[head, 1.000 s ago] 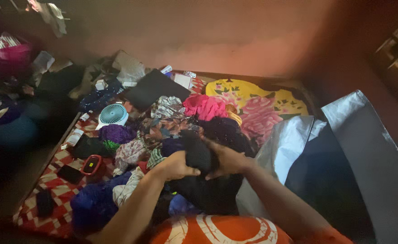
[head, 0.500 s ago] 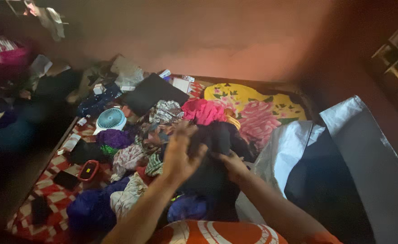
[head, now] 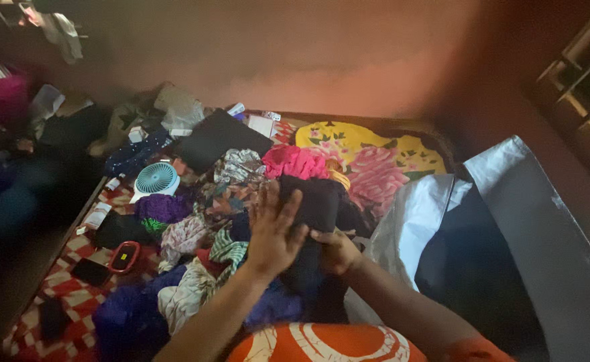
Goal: The person folds several items of clothing by hand, including a patterned cloth, a grey garment, a black garment, a checkered item, and a red item, then places each one into a large white bag.
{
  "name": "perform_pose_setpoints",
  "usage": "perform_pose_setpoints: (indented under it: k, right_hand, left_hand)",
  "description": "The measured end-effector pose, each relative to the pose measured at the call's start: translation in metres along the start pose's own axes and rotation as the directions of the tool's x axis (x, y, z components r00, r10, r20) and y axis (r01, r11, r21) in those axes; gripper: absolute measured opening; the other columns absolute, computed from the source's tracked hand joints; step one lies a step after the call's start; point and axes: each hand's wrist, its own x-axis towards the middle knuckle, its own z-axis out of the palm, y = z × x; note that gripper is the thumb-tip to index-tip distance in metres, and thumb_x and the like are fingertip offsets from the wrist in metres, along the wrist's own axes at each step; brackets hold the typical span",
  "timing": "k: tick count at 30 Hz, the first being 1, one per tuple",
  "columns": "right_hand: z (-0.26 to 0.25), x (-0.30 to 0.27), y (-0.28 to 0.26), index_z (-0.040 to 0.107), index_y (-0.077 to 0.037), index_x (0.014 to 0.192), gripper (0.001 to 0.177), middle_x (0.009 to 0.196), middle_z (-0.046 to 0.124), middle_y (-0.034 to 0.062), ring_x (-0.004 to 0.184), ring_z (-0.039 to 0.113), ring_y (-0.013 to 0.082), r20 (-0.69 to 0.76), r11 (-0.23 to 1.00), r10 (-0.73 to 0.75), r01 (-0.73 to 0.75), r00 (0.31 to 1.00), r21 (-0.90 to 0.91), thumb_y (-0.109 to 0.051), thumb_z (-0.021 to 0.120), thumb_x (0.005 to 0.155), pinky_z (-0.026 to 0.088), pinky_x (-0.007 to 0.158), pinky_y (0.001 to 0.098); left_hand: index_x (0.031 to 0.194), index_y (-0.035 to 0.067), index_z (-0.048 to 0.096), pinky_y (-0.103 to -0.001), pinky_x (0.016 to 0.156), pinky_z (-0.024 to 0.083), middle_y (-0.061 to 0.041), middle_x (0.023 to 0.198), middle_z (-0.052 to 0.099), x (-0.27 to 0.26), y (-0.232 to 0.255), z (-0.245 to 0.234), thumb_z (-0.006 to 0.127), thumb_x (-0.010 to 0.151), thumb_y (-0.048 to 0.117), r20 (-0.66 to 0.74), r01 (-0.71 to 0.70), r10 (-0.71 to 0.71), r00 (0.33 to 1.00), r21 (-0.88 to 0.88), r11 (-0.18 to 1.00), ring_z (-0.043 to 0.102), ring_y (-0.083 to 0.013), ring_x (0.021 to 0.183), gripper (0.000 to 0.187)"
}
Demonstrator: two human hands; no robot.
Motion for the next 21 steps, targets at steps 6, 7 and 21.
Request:
perform_pose_setpoints:
  k: [6, 7, 21]
  right_hand:
    - [-0.02, -0.004, 0.001, 0.053, -0.001, 0.141, 0.062, 0.13, 0.067, 0.015, 0.12, 0.065, 0.0332, 0.063, 0.993, 0.055, -0.061, 0.996, 0.106, -0.013, 0.074, 0.083, 0.051, 0.105, 0.0502]
    - [-0.024, -0.002, 0.001, 0.054, -0.002, 0.14, 0.061, 0.128, 0.068, 0.0163, 0.117, 0.066, 0.0344, 0.095, 0.987, 0.09, -0.102, 0.991, 0.125, -0.015, 0.074, 0.084, 0.052, 0.103, 0.0511]
    - [0.047, 0.01, -0.045, 0.038, -0.005, 0.15, 0.073, 0.14, 0.057, 0.0149, 0.133, 0.055, 0.0303, -0.038, 0.326, -0.691, 0.265, 0.722, -0.907, -0.034, 0.07, 0.091, 0.043, 0.111, 0.0451]
  left_hand:
    - [0.159, 0.005, 0.026, -0.049, 0.12, 0.031, -0.019, 0.155, 0.041, -0.029, -0.024, 0.047, 0.083, 0.086, 0.032, 0.548, 0.514, -0.206, 0.811, -0.835, -0.197, 0.039, -0.0329, 0.143, 0.096]
    - [0.156, 0.001, 0.033, -0.05, 0.115, 0.038, -0.019, 0.151, 0.048, -0.037, -0.03, 0.05, 0.081, 0.084, 0.039, 0.749, 0.669, -0.164, 0.642, -0.651, -0.358, 0.046, -0.0331, 0.137, 0.094]
    - [0.138, 0.002, 0.063, -0.035, 0.097, 0.052, -0.007, 0.124, 0.072, -0.046, -0.014, 0.052, 0.07, 0.088, 0.051, 0.758, 0.822, -0.587, 0.285, -0.508, -0.257, 0.067, -0.0208, 0.112, 0.07]
